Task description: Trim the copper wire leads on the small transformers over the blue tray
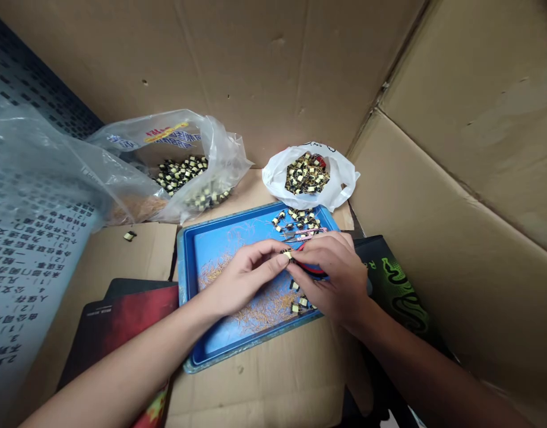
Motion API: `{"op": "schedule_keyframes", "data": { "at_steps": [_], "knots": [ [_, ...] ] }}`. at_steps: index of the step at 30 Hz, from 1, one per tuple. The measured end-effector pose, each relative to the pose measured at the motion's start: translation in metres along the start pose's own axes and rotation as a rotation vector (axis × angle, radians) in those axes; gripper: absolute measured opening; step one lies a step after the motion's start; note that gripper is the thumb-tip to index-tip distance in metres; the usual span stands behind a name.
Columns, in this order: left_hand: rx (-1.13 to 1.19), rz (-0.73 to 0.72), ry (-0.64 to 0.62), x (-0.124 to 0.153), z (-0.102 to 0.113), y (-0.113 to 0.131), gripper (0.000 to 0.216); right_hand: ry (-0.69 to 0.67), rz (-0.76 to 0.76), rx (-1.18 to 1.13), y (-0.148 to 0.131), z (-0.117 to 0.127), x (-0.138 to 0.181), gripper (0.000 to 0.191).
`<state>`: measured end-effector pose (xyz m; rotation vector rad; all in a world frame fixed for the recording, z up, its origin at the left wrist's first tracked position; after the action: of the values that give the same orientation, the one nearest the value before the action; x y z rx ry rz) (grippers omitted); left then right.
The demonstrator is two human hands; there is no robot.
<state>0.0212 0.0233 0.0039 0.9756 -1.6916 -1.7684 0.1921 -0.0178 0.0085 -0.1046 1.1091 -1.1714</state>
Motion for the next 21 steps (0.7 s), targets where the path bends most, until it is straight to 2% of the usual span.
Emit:
{"op": "schedule_keyframes", "data": {
  "at_steps": [3, 7, 9, 14, 21],
  "knots": [
    [0.043, 0.029, 0.042, 0.0009, -0.0004, -0.0019, 0.030, -0.018, -0.033, -0.020, -0.0014, 0.0012, -0.0004, 0.018],
    [0.020, 0.079, 0.070, 0.0026, -0.0009, -0.0039, 0.038, -0.136, -0.257, -0.202, 0.0029, 0.0048, -0.0033, 0.032],
    [-0.028, 0.103, 0.061, 0.0032, -0.0009, -0.0041, 0.040, -0.189, -0.316, -0.265, 0.0050, 0.0053, -0.0042, 0.029],
    [-0.069, 0.118, 0.034, 0.0026, -0.0019, -0.0009, 0.043, -0.192, -0.307, -0.294, 0.0056, 0.0052, -0.0060, 0.011],
    [-0.078, 0.138, 0.032, 0.0020, -0.0024, -0.0024, 0.044, -0.166, -0.280, -0.273, 0.0017, 0.0079, -0.0076, 0.011]
  ]
}}
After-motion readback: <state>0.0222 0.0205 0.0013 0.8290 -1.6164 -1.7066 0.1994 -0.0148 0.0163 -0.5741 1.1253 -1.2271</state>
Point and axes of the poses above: each hand's wrist, its own x-axis away from the middle knuckle, its own z-axis out of the back of the hand, y = z × x, the point moved 3 cm from there along -x, towards the middle knuckle, and after that the axes turned 14 degrees about -z, right-handed, at the moved point
